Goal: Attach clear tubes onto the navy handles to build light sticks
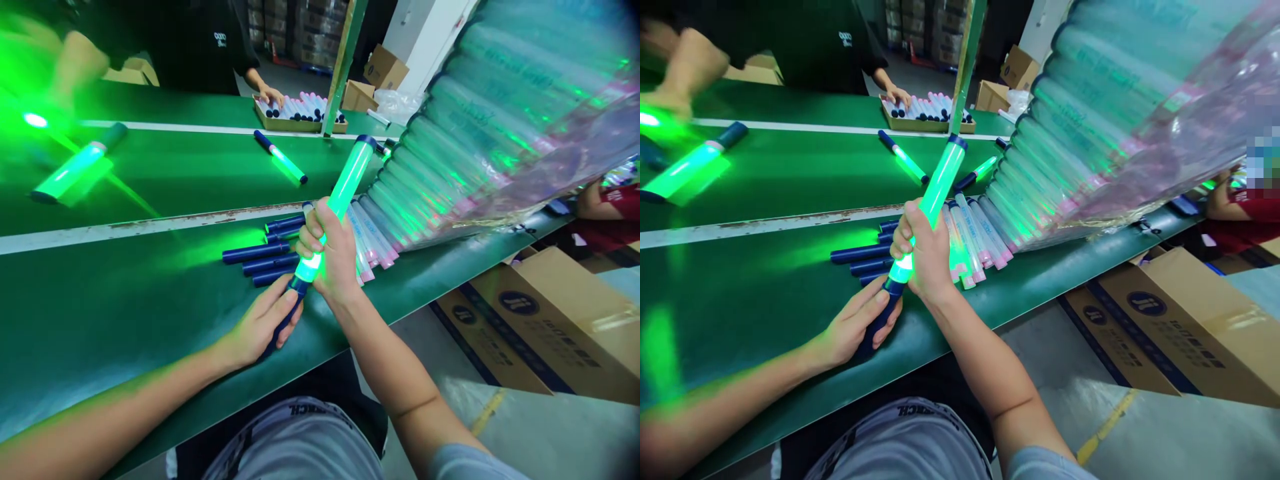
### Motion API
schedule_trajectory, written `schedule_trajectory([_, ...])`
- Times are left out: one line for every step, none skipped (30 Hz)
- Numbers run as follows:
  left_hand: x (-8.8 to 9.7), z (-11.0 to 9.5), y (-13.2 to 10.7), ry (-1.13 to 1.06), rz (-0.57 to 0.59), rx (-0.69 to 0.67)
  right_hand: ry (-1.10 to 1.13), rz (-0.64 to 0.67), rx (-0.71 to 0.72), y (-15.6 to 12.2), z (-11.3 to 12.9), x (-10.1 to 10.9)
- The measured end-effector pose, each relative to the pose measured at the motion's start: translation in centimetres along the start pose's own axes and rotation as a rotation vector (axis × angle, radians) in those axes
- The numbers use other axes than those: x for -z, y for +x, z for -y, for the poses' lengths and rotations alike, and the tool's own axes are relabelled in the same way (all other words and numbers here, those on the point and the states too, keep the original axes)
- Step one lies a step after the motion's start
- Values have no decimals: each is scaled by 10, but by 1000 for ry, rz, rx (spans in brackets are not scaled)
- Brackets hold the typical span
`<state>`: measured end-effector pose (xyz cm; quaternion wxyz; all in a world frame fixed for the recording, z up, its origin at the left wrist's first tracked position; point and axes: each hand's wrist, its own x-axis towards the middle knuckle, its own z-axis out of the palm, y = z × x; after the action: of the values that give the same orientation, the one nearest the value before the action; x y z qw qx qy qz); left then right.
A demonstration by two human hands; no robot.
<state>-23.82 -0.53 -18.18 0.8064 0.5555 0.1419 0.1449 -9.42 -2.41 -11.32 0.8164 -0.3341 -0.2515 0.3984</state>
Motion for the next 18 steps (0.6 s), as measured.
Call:
schedule_trajectory([0,0,0,24,-7,-9,-21,-8,6,-1,0,0])
schedule_trajectory([1,0,0,21,1,-11,-37,-13,9,-2,1,0])
schedule_trajectory([1,-1,0,-6,26,-1,-44,-14,9,-3,2,1])
schedule_trajectory([1,-2,0,-55,64,19,-37,-7,6,-4,4,1])
schedule_trajectory([1,-3,-1,-127,114,47,-17,9,0,-5,5,1])
schedule_trajectory([1,-5,-1,-218,173,81,15,36,-12,-5,7,2])
schedule_trajectory([0,-7,-2,-322,235,123,56,73,-25,-6,8,2])
schedule_trajectory([0,-8,-3,-428,299,172,99,116,-37,-6,10,2])
schedule_trajectory([-1,-9,-4,-530,355,220,140,159,-46,-6,11,1])
schedule_trajectory([-1,-10,-5,-622,401,263,176,195,-52,-6,12,0])
schedule_trajectory([-1,-11,-6,-696,436,299,206,218,-55,-7,13,-2])
schedule_trajectory([-2,-11,-8,-756,460,326,231,230,-56,-7,13,-3])
schedule_trajectory([-2,-12,-9,-804,478,341,251,231,-57,-7,13,-5])
schedule_trajectory([-2,-12,-9,-842,490,350,266,228,-59,-7,13,-7])
schedule_trajectory([-1,-13,-10,-871,499,357,277,224,-62,-7,12,-9])
schedule_trajectory([-1,-14,-10,-894,506,364,284,220,-63,-7,11,-10])
schedule_trajectory([-1,-15,-11,-907,514,370,288,218,-62,-8,11,-11])
schedule_trajectory([-1,-17,-11,-913,523,373,293,217,-59,-8,10,-12])
